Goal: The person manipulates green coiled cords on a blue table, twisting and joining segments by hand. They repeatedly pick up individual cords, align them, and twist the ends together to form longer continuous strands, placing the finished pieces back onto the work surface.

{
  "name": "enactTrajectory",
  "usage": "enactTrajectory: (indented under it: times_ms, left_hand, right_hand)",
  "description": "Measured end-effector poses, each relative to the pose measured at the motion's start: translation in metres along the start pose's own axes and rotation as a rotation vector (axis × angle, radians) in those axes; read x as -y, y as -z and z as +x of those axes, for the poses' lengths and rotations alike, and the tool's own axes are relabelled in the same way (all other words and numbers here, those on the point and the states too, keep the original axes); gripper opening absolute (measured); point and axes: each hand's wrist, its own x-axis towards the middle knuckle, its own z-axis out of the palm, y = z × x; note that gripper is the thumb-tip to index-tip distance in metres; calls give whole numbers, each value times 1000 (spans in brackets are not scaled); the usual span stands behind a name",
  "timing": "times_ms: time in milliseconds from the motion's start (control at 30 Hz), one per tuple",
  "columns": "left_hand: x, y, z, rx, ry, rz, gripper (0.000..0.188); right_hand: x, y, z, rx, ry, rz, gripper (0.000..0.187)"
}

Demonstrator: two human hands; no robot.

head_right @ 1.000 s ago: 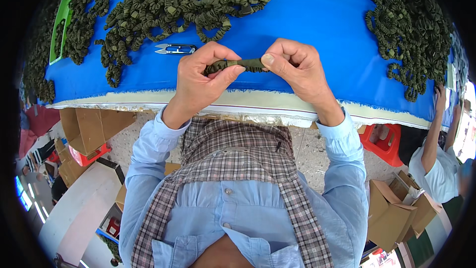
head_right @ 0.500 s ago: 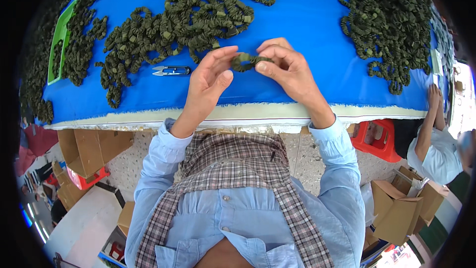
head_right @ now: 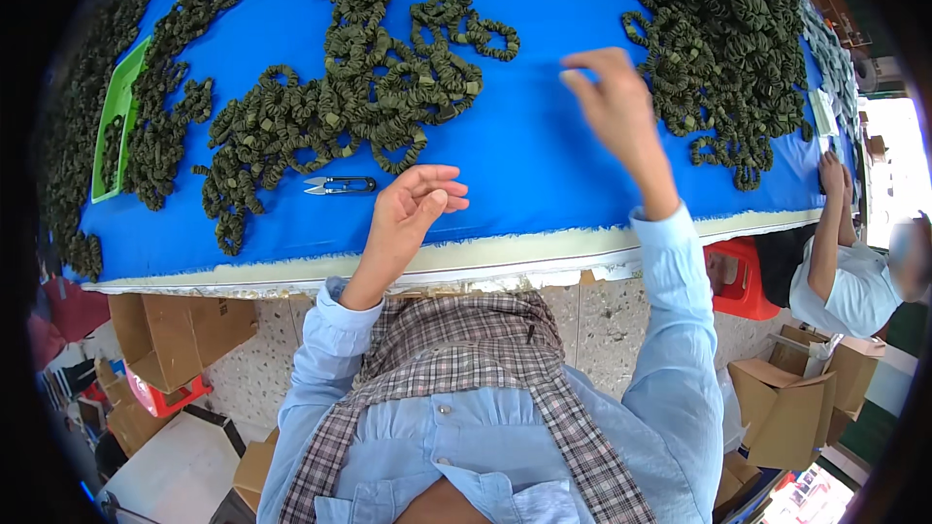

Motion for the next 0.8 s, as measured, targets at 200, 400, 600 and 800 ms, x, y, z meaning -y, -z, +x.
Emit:
enactTrajectory:
  times_ms: [200,400,600,800]
  left_hand:
    - [-9,3,-10,-1,59,-10,32]
    - [-16,3,-2,-18,4,-4,33]
    - [-37,-10,23,-213,-499,522,34]
    - [-30,-14,24,-171,-241,216,30]
  right_hand:
    - [5,-67,44,127,51,-65,20]
    - [15,-51,29,208,21,77,21]
    - [46,-22,-17,438,-37,549,20]
    - [56,-27,-33,666,-320,1019,31]
